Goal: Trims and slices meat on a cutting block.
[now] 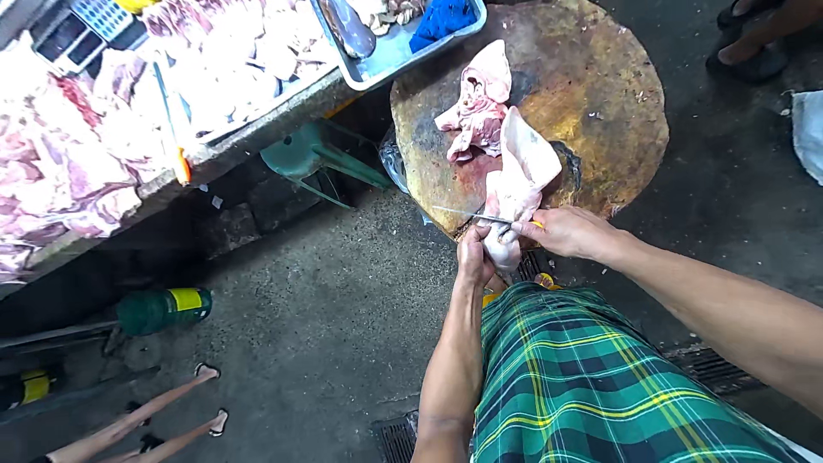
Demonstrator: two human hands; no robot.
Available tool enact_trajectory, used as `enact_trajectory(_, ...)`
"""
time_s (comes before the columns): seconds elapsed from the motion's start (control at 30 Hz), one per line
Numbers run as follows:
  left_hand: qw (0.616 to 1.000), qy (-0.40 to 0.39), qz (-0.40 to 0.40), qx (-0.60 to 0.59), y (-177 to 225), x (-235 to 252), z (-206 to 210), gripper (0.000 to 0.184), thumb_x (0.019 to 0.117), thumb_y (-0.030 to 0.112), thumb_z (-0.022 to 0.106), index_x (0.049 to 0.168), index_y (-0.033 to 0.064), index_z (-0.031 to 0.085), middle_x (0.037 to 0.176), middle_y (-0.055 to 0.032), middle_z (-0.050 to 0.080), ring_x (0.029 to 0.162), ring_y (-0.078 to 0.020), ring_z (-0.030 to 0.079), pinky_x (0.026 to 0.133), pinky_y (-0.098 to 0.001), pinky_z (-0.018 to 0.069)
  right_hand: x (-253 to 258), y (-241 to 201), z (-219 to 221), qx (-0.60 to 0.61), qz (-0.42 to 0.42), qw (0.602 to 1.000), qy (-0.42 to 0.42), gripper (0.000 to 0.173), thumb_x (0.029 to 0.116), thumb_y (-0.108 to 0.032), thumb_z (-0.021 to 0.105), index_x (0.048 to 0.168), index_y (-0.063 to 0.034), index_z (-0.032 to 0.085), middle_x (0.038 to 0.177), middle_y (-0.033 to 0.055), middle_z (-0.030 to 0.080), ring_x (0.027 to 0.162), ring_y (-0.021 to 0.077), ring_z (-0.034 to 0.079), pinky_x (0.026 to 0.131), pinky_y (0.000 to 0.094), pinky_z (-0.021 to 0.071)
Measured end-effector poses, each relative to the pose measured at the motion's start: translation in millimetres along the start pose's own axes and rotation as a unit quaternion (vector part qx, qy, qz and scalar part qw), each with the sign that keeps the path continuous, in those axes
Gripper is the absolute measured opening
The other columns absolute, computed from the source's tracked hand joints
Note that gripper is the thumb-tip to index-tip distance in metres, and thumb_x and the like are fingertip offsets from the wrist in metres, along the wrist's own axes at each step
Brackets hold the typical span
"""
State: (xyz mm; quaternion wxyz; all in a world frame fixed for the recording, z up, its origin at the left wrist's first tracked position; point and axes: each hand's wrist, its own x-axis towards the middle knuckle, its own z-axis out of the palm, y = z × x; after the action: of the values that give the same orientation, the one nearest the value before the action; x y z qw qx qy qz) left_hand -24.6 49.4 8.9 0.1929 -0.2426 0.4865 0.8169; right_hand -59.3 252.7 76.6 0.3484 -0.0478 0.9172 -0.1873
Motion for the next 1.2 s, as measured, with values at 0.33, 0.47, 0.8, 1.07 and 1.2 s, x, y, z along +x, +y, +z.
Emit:
enact_trajectory(0.33, 0.906, 0.000, -0.050, 0.420, 2.8, -31.4, 0.9, 0.034, 0.0871, 0.031, 0.080, 0.111, 0.0097, 0.068, 0.070, -0.0100, 0.063, 0.047, -0.0180, 0.053, 0.043, -0.0354, 0.0472, 19.0, 27.6, -8.9, 0.122, 0.061, 0.991, 0.007, 0.076, 0.1074, -0.063, 0.028, 0.105, 0.0012, 0.068, 0.100, 0.0256, 0.069, 0.097, 0.0435, 0.068, 0.084, 0.0670, 0.0514)
enact_trajectory(0.47, 0.991, -0.083, 0.047, 0.094, -11.3, -27.9, -4.5, 0.038, 0.0809, 0.026, 0.079, 0.113, 0.0101, 0.068, 0.091, -0.0078, 0.074, 0.076, -0.0164, 0.071, 0.069, -0.0373, 0.0616, 8.5, 33.3, -4.5, 0.231, 0.065, 0.971, -0.020, 0.076, 0.1050, -0.068, 0.028, 0.112, -0.0035, 0.068, 0.090, 0.0161, 0.065, 0.075, 0.0300, 0.065, 0.070, 0.0545, 0.0553)
enact_trajectory(0.8, 0.977, -0.197, 0.057, -0.061, -16.0, -12.4, -2.9, 0.041, 0.0696, 0.032, 0.086, 0.103, 0.0142, 0.070, 0.088, -0.0054, 0.075, 0.077, -0.0157, 0.073, 0.070, -0.0368, 0.0625, -22.2, 42.7, 34.2, 0.134, 0.034, 0.983, 0.124, 0.070, 0.1025, -0.070, 0.033, 0.097, -0.0084, 0.065, 0.078, 0.0155, 0.066, 0.079, 0.0368, 0.069, 0.069, 0.0613, 0.0553)
enact_trajectory(1.07, 0.978, -0.186, 0.077, -0.057, -18.3, -20.0, 6.4, 0.039, 0.0710, 0.031, 0.086, 0.102, 0.0141, 0.071, 0.087, -0.0047, 0.075, 0.075, -0.0143, 0.073, 0.069, -0.0352, 0.0625, -20.7, 39.4, 35.8, 0.120, 0.023, 0.982, 0.143, 0.069, 0.1027, -0.070, 0.034, 0.098, -0.0078, 0.065, 0.079, 0.0169, 0.066, 0.079, 0.0393, 0.070, 0.068, 0.0628, 0.0551)
enact_trajectory(1.2, 0.974, -0.196, 0.078, -0.080, -20.7, -22.7, 6.7, 0.036, 0.0727, 0.031, 0.084, 0.102, 0.0151, 0.071, 0.088, -0.0044, 0.075, 0.076, -0.0142, 0.073, 0.069, -0.0347, 0.0622, -29.5, 25.3, 38.9, 0.094, -0.035, 0.983, 0.156, 0.067, 0.1020, -0.071, 0.034, 0.094, -0.0106, 0.062, 0.073, 0.0097, 0.063, 0.072, 0.0316, 0.068, 0.063, 0.0549, 0.0557)
